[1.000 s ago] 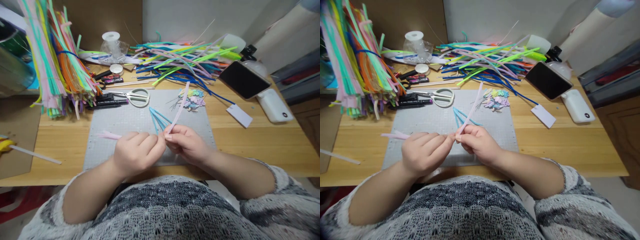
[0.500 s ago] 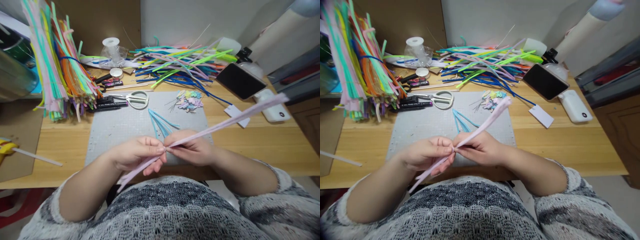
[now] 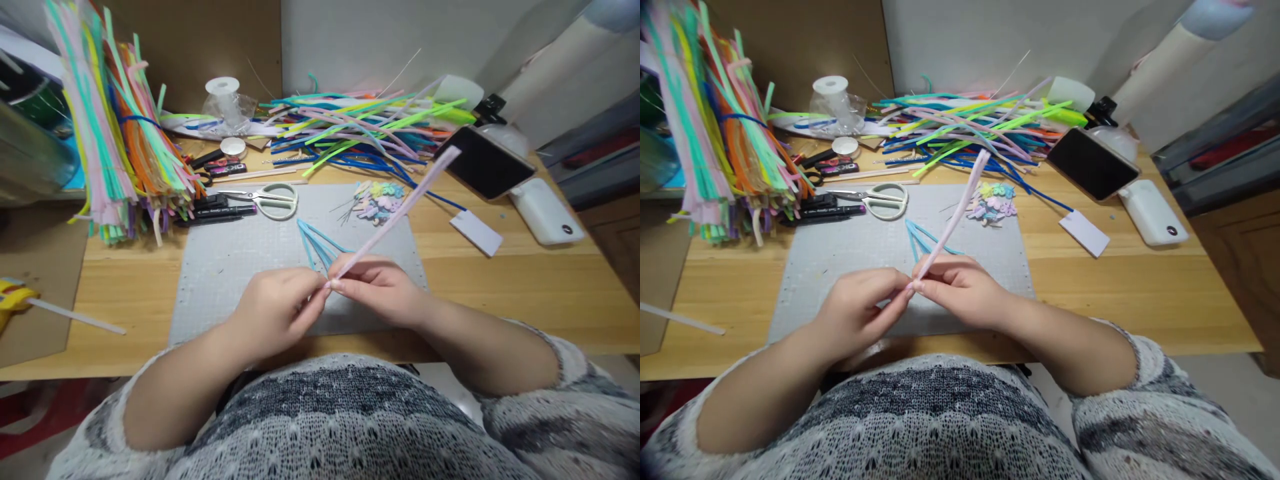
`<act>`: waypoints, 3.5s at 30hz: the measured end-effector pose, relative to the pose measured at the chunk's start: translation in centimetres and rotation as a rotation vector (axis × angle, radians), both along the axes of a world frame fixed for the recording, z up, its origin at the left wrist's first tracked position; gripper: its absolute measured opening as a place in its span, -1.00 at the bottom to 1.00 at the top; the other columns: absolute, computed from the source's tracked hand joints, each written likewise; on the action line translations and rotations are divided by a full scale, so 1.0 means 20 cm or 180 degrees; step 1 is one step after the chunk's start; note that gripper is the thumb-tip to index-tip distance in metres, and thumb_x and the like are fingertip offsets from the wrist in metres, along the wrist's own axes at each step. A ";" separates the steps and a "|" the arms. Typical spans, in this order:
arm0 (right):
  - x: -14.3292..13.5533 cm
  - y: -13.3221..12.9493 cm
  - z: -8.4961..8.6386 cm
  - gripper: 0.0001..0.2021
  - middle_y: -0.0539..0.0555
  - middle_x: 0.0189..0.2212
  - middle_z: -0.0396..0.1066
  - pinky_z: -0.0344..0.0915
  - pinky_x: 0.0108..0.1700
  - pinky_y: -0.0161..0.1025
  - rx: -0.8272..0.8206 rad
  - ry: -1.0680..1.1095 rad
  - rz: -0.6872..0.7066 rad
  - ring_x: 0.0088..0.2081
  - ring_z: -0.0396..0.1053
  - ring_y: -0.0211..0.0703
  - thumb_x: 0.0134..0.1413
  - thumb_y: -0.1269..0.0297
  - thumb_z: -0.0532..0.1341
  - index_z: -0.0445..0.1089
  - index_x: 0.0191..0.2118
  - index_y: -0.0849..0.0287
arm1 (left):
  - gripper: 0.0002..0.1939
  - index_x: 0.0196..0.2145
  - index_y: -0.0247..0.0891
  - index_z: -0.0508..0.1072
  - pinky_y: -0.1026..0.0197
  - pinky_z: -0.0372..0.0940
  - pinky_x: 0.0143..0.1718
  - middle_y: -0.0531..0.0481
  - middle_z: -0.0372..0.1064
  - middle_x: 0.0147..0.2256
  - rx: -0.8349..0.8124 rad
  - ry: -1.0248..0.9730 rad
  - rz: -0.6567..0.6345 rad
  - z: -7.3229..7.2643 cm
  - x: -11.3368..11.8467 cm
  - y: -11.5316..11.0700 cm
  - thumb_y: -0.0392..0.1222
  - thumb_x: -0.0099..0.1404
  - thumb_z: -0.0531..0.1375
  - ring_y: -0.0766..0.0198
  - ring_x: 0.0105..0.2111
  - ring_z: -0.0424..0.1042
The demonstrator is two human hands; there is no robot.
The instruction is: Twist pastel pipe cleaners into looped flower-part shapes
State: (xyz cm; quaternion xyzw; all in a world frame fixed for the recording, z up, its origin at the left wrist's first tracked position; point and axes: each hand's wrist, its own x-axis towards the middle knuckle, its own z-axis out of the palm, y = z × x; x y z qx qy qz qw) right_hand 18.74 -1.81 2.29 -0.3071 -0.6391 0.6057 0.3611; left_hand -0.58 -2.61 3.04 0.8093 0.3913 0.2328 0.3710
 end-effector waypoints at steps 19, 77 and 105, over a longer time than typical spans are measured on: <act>0.04 -0.01 0.00 -0.87 0.01 -0.45 0.36 0.22 -0.32 -0.33 0.1072 -0.0290 0.0290 -0.39 0.30 -0.32 0.21 0.41 0.09 0.36 -0.34 0.22 | -0.79 -0.47 -0.33 0.42 0.39 0.19 -0.60 0.06 0.36 -0.61 -0.2066 -0.1180 -0.0116 0.01 0.03 0.01 -0.17 0.25 0.15 0.45 -0.64 0.29; 0.01 0.02 -0.06 -0.87 -0.05 -0.55 0.41 0.28 -0.57 -0.42 -0.0931 0.1001 -0.0306 -0.60 0.35 -0.38 -0.02 0.30 0.33 0.41 -0.35 0.20 | -0.78 -0.42 -0.31 0.38 0.44 -0.02 -0.73 0.13 0.30 -0.59 -0.3277 -0.2160 0.0353 -0.07 0.05 0.05 -0.09 0.14 0.26 0.55 -0.72 0.12; -0.02 0.01 -0.14 -0.84 0.02 -0.39 0.41 0.32 -0.29 -0.27 -0.0265 0.0879 -0.0019 -0.35 0.36 -0.30 0.03 0.32 0.31 0.54 -0.21 0.03 | -0.77 -0.50 -0.36 0.45 0.40 0.02 -0.68 0.08 0.33 -0.62 -0.3147 -0.1821 0.0256 -0.06 0.06 0.05 -0.11 0.05 0.33 0.52 -0.69 0.16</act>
